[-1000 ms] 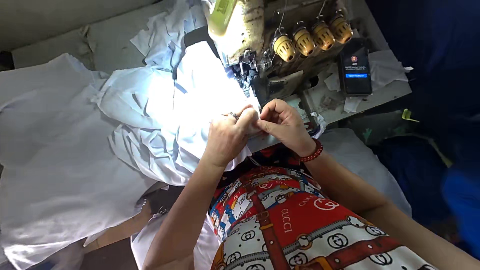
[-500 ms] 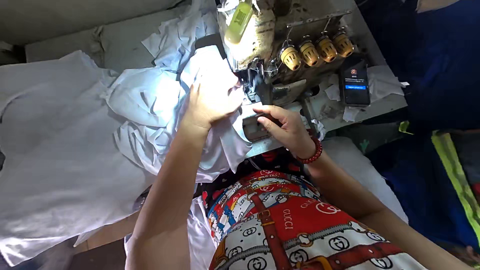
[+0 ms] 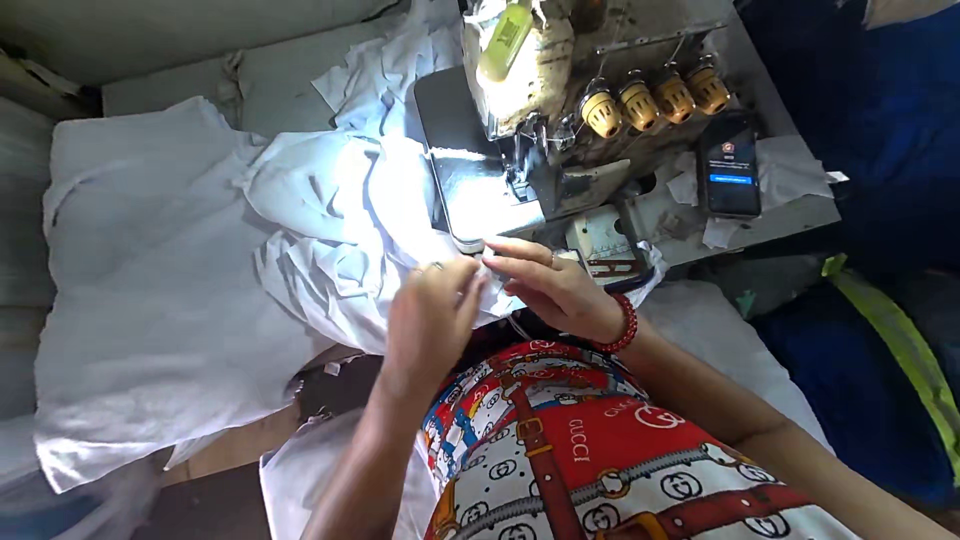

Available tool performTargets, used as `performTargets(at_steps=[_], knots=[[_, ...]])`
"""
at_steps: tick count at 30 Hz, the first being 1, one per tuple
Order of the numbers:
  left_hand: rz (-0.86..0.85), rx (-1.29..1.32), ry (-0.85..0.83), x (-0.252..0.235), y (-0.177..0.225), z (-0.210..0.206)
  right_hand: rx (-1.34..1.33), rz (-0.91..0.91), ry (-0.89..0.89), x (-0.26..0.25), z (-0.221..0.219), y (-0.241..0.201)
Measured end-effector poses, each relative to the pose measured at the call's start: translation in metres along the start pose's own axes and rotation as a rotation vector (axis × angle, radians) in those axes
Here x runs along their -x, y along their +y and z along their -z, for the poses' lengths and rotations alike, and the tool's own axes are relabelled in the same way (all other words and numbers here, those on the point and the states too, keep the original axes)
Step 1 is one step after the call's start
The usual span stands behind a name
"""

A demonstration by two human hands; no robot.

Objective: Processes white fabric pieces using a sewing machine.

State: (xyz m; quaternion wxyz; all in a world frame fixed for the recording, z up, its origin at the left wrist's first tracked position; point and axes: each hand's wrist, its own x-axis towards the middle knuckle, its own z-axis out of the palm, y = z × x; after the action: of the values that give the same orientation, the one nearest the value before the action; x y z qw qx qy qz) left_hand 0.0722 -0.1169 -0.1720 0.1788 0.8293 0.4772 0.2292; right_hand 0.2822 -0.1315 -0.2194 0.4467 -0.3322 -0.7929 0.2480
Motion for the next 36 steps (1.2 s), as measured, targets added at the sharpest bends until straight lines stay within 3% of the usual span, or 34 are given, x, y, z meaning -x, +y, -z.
performTargets(at_steps=[2,5,11,13,16,21,25,29,34,36], knots=[[-0.158,-0.031,0.041,0.002,0.008,-0.013,0.023,-0.025,-0.017,0.001,0.008,0.005],[-0.242,-0.095,0.04,-0.018,0.004,-0.017,0.159,-0.142,0.036,0.003,0.034,0.013],[-0.093,-0.067,0.165,-0.097,-0.018,-0.012,0.267,-0.25,0.164,0.012,0.049,0.009],[-0.028,-0.065,0.096,-0.12,-0.025,-0.013,0.204,-0.273,0.155,0.016,0.039,-0.002],[-0.098,-0.04,0.04,-0.135,-0.032,-0.021,0.077,-0.318,0.068,0.027,0.028,-0.015],[-0.152,-0.065,-0.127,-0.12,-0.046,0.006,-0.106,-0.448,-0.027,0.046,0.018,-0.026],[-0.049,-0.158,-0.148,-0.105,-0.053,0.032,-0.147,-0.488,-0.043,0.049,0.019,-0.024],[0.022,-0.165,-0.305,-0.083,-0.019,0.047,-0.07,-0.459,-0.135,0.045,0.027,-0.019],[-0.041,0.069,-0.397,-0.05,0.058,0.002,-0.054,-0.429,-0.226,0.044,0.034,-0.013],[-0.167,0.139,-0.194,-0.053,0.051,-0.051,-0.016,-0.499,-0.284,0.043,0.033,-0.018]])
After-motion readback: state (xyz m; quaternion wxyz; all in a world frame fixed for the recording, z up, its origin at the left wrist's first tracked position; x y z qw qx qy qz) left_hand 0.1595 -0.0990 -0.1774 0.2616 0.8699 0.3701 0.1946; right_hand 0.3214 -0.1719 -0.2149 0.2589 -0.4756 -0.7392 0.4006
